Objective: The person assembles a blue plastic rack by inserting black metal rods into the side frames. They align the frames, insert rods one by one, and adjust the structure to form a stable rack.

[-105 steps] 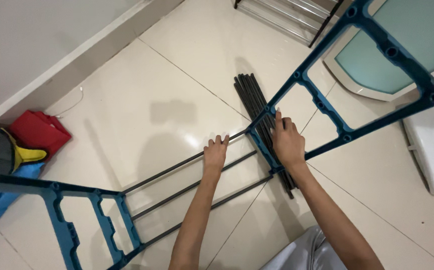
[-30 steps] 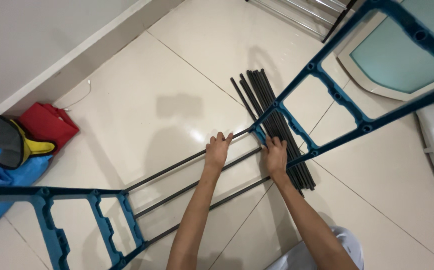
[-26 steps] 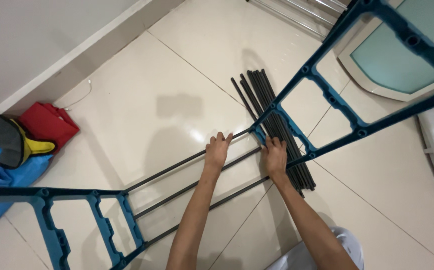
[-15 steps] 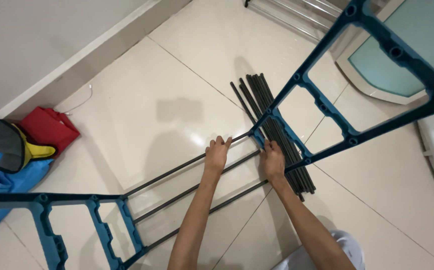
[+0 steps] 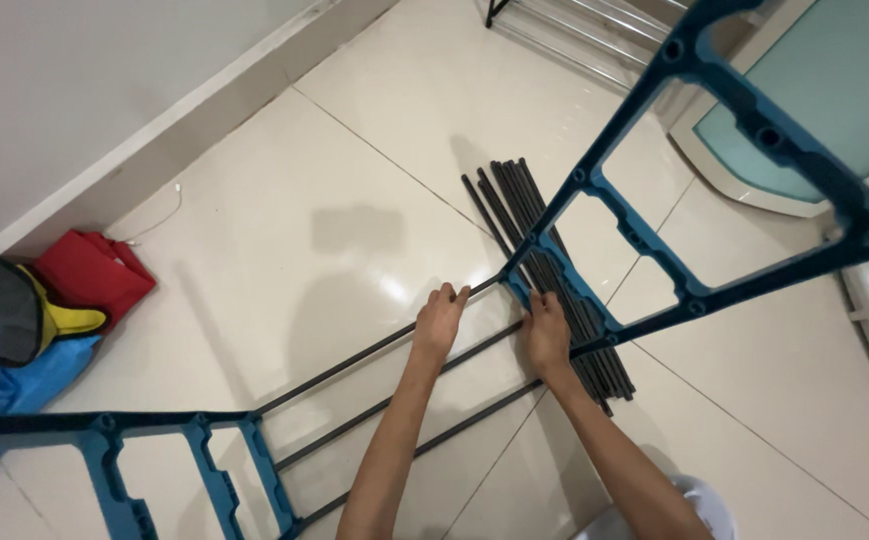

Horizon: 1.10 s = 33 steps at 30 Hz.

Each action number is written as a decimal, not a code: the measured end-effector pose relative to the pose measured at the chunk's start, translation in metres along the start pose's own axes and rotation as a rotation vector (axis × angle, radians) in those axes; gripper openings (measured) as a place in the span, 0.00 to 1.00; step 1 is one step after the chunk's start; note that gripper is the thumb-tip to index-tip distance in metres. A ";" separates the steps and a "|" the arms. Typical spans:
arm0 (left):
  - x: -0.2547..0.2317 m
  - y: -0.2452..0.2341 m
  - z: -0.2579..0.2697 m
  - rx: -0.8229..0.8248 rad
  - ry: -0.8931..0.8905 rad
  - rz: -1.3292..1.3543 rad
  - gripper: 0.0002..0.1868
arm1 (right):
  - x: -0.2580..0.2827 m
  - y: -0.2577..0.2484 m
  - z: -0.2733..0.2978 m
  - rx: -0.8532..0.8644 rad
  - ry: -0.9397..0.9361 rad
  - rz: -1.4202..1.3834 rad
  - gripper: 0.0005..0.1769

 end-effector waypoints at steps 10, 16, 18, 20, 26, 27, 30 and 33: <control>0.004 -0.005 -0.002 -0.024 0.041 0.041 0.18 | -0.013 0.029 -0.043 -0.051 -0.143 -0.091 0.23; 0.007 -0.004 -0.006 -0.055 0.120 0.089 0.17 | -0.028 0.045 -0.051 -0.023 -0.045 -0.205 0.21; 0.007 -0.002 -0.006 -0.041 0.124 0.101 0.17 | -0.026 0.042 -0.051 -0.030 -0.069 -0.205 0.20; 0.008 -0.002 -0.008 -0.033 0.111 0.117 0.16 | -0.023 0.039 -0.050 -0.026 -0.056 -0.192 0.20; 0.006 0.005 -0.013 -0.057 0.119 0.199 0.17 | -0.015 0.036 -0.047 -0.022 -0.063 -0.103 0.20; 0.005 0.005 -0.015 -0.060 0.116 0.212 0.17 | -0.014 0.034 -0.047 -0.036 -0.070 -0.103 0.20; 0.006 0.001 -0.018 -0.038 0.106 0.223 0.16 | -0.012 0.031 -0.047 -0.062 -0.050 -0.130 0.20; 0.003 -0.004 -0.016 0.012 0.081 0.192 0.15 | -0.012 0.032 -0.044 -0.060 -0.065 -0.098 0.20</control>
Point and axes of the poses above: each hand's wrist, its own z-axis away from the middle knuckle, its own y-axis out of the palm, x = y × z, the point moved 4 cm from there along -z, towards the middle knuckle, and after that the axes turned 10 degrees about -y, right-handed, at the moved point
